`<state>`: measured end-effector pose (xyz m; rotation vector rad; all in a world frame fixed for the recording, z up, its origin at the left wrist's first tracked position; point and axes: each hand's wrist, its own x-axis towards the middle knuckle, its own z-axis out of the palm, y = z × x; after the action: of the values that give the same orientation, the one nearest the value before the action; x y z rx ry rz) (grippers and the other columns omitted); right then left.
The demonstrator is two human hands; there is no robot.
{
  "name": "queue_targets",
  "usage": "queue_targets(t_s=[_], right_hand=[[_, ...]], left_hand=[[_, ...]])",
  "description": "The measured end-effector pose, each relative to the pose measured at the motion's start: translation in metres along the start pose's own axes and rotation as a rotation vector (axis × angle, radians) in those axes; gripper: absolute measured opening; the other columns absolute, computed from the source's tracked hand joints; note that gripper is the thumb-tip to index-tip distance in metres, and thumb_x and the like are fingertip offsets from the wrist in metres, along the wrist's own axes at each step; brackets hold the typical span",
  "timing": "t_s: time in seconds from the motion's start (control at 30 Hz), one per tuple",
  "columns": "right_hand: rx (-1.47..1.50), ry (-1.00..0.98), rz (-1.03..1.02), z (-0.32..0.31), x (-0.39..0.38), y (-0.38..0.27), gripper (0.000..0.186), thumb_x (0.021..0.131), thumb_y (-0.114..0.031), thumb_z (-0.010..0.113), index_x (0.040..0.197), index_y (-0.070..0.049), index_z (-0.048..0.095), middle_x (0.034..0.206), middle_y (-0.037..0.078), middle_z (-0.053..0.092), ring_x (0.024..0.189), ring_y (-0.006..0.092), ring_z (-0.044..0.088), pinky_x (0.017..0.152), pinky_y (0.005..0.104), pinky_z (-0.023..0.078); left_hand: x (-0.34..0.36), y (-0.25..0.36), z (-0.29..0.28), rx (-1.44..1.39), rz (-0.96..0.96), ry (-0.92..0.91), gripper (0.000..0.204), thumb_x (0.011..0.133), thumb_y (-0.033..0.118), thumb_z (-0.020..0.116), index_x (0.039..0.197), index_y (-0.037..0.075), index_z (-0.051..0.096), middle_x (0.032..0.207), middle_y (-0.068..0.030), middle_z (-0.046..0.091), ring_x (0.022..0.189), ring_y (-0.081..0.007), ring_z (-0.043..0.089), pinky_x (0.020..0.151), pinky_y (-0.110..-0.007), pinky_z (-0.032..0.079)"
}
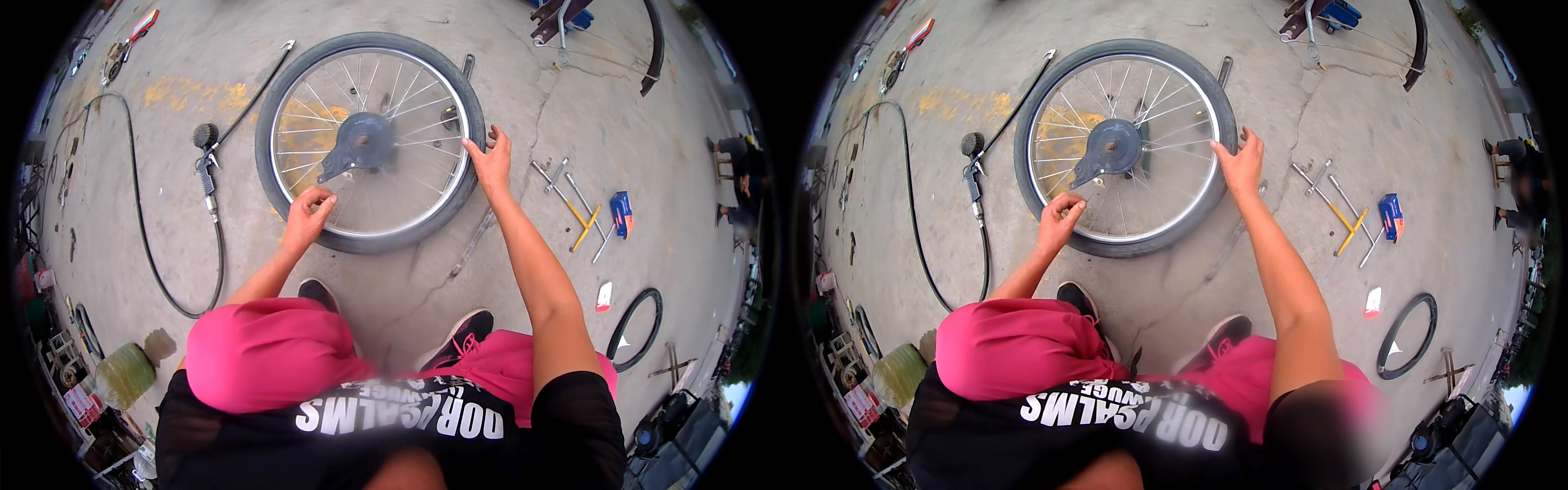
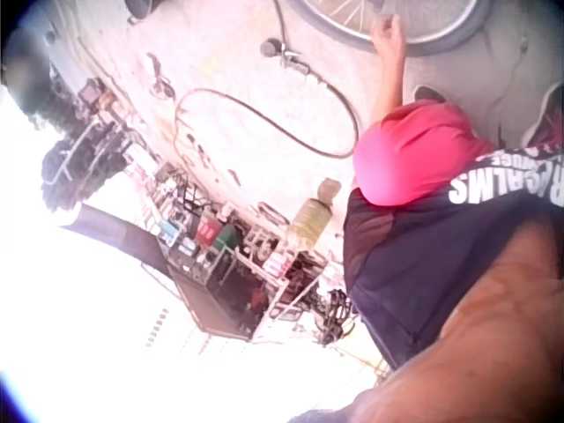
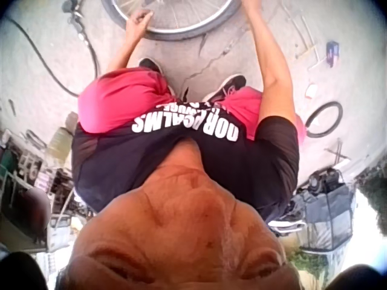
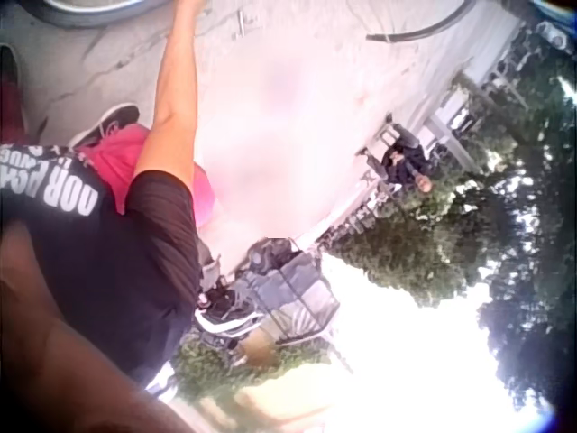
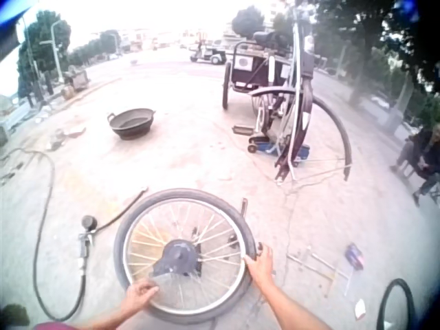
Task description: The person installs a new inner tube into a bicycle wheel, inflates it using a hose, and then mounts the wheel onto a bicycle frame. They secure the wheel by tightening the axle nuts with a wrench.
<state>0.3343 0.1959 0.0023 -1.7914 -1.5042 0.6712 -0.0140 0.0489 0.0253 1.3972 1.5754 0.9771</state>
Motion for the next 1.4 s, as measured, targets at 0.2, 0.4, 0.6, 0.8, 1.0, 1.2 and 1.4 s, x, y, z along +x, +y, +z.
queue_targets(t_s=[0.2, 0.4, 0.6, 0.8, 1.0, 1.2, 1.4], right_hand=[[0.489, -0.263, 0.395, 0.014, 0.028, 0.017, 0.071, 0.080, -0.044, 0.074, 0.123, 0.007, 0.050, 0.108, 0.018, 0.062, 0.095, 0.0242, 0.063, 0.082, 0.0331, 0.050], [0.739, -0.416, 0.465, 0.005, 0.039, 0.010, 0.053, 0.087, -0.037, 0.069, 0.117, 0.004, 0.054, 0.098, 0.013, 0.065, 0.081, 0.0187, 0.067, 0.063, 0.0304, 0.055], [0.783, -0.476, 0.537, 0.000, 0.048, -0.013, 0.052, 0.086, -0.037, 0.071, 0.116, 0.002, 0.055, 0.096, 0.011, 0.065, 0.081, 0.0203, 0.068, 0.064, 0.0320, 0.057], [0.727, -0.511, 0.503, -0.004, 0.059, -0.036, 0.048, 0.082, -0.033, 0.075, 0.111, 0.001, 0.055, 0.089, 0.011, 0.065, 0.075, 0.0204, 0.068, 0.063, 0.0322, 0.058], [0.758, -0.497, 0.329, -0.025, 0.046, -0.112, 0.044, 0.080, -0.027, 0.078, 0.108, 0.000, 0.058, 0.085, 0.009, 0.065, 0.070, 0.0164, 0.065, 0.060, 0.0285, 0.055], [0.575, -0.591, -0.027, -0.046, 0.014, -0.219, 0.055, 0.073, -0.030, 0.082, 0.114, 0.001, 0.060, 0.092, 0.007, 0.066, 0.082, 0.0142, 0.063, 0.074, 0.0284, 0.050], [0.482, -0.604, -0.208, -0.050, -0.014, -0.246, 0.065, 0.070, -0.036, 0.084, 0.118, 0.002, 0.060, 0.102, 0.009, 0.066, 0.095, 0.0173, 0.062, 0.085, 0.0302, 0.048]], left_hand=[[0.046, -0.061, -0.085, 0.388, -0.130, 0.572, 0.052, 0.084, 0.033, 0.071, 0.122, 0.001, 0.057, 0.106, -0.0158, 0.060, 0.098, -0.0220, 0.057, 0.089, -0.035, 0.045], [0.058, -0.086, -0.094, 0.006, -0.492, 0.312, 0.064, 0.087, 0.042, 0.067, 0.127, -0.005, 0.052, 0.115, -0.0174, 0.061, 0.104, -0.0224, 0.057, 0.092, -0.034, 0.043], [0.054, -0.100, -0.087, 0.023, -0.513, 0.337, 0.054, 0.089, 0.038, 0.065, 0.119, -0.006, 0.057, 0.105, -0.0128, 0.065, 0.094, -0.0188, 0.060, 0.085, -0.031, 0.046], [0.061, -0.099, -0.093, 0.398, -0.518, 0.323, 0.059, 0.085, 0.038, 0.068, 0.122, -0.006, 0.056, 0.112, -0.0225, 0.060, 0.098, -0.0278, 0.060, 0.087, -0.038, 0.048], [0.103, -0.042, -0.129, 0.256, -0.045, 0.395, 0.054, 0.087, 0.036, 0.066, 0.129, 0.004, 0.053, 0.128, -0.0178, 0.049, 0.114, -0.0309, 0.053, 0.096, -0.041, 0.045], [0.167, 0.188, -0.168, 0.625, 0.751, 0.338, 0.079, 0.078, 0.048, 0.073, 0.141, 0.012, 0.042, 0.143, -0.0135, 0.039, 0.131, -0.0303, 0.041, 0.105, -0.042, 0.039], [0.174, 0.264, -0.188, 0.789, 0.338, -0.467, 0.078, 0.061, 0.054, 0.081, 0.116, 0.002, 0.062, 0.089, -0.0115, 0.068, 0.084, -0.0249, 0.066, 0.074, -0.033, 0.053]])
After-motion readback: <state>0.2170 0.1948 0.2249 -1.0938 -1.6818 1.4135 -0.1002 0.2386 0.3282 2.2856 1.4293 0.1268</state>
